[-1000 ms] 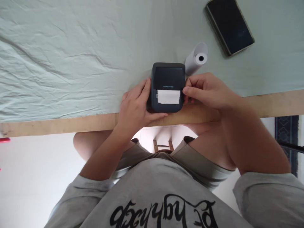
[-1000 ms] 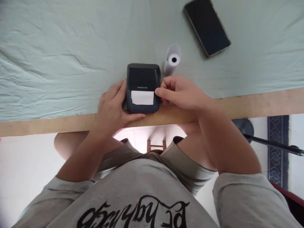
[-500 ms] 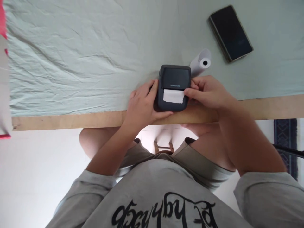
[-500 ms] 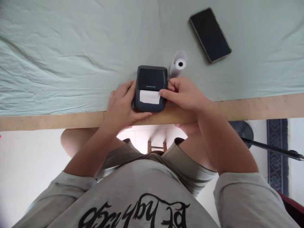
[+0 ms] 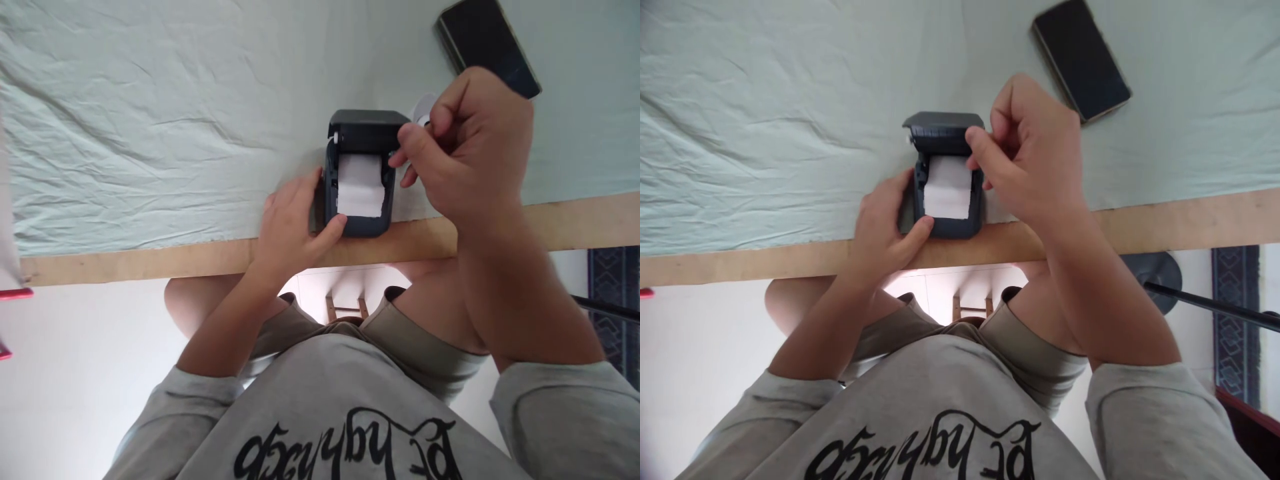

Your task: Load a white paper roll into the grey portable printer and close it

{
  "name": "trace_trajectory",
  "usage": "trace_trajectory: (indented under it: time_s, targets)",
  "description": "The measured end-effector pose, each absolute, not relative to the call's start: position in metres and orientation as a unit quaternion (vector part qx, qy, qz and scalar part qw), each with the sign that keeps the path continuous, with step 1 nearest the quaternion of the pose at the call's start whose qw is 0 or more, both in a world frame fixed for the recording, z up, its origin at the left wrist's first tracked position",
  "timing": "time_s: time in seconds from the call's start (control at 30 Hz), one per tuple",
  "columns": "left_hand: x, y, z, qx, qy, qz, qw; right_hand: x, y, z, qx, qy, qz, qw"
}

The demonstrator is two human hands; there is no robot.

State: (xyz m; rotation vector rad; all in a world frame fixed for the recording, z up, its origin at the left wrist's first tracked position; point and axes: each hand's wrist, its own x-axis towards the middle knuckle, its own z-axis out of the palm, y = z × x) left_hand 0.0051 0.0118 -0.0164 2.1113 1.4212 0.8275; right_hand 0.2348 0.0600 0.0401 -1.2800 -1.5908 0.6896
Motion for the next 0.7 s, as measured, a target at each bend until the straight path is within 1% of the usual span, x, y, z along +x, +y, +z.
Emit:
trace_trajectory:
  time_s: [0.1,0.13,0.2,0.27,0.33,0.43,0.57,0.7]
  targets:
    - [0.0,0.016,-0.021,0.687,0.524,0.407,0.297,0.23,0.065,0.044,-0.539,-0.666,0.22,0.467]
    - [-0.001,0.017,-0.022,0.654,0.53,0.436,0.319,0.23,0.067,0.044,-0.541,-0.686,0.199,0.444]
    - [-0.002,0.018,-0.022,0.601,0.54,0.473,0.35,0.228,0.07,0.045,-0.551,-0.731,0.168,0.367]
    - [-0.001,0.017,-0.021,0.575,0.547,0.487,0.365,0.228,0.073,0.045,-0.572,-0.754,0.161,0.281]
    - [-0.001,0.017,-0.02,0.563,0.553,0.493,0.366,0.227,0.076,0.044,-0.597,-0.753,0.168,0.22]
    - [-0.001,0.017,-0.021,0.554,0.563,0.496,0.361,0.227,0.083,0.043,-0.605,-0.764,0.17,0.148]
    - [-0.001,0.018,-0.021,0.548,0.566,0.506,0.35,0.223,0.09,0.046,-0.577,-0.793,0.188,0.056]
    - [0.001,0.018,-0.016,0.528,0.567,0.516,0.364,0.214,0.088,0.056,-0.582,-0.804,0.125,-0.015]
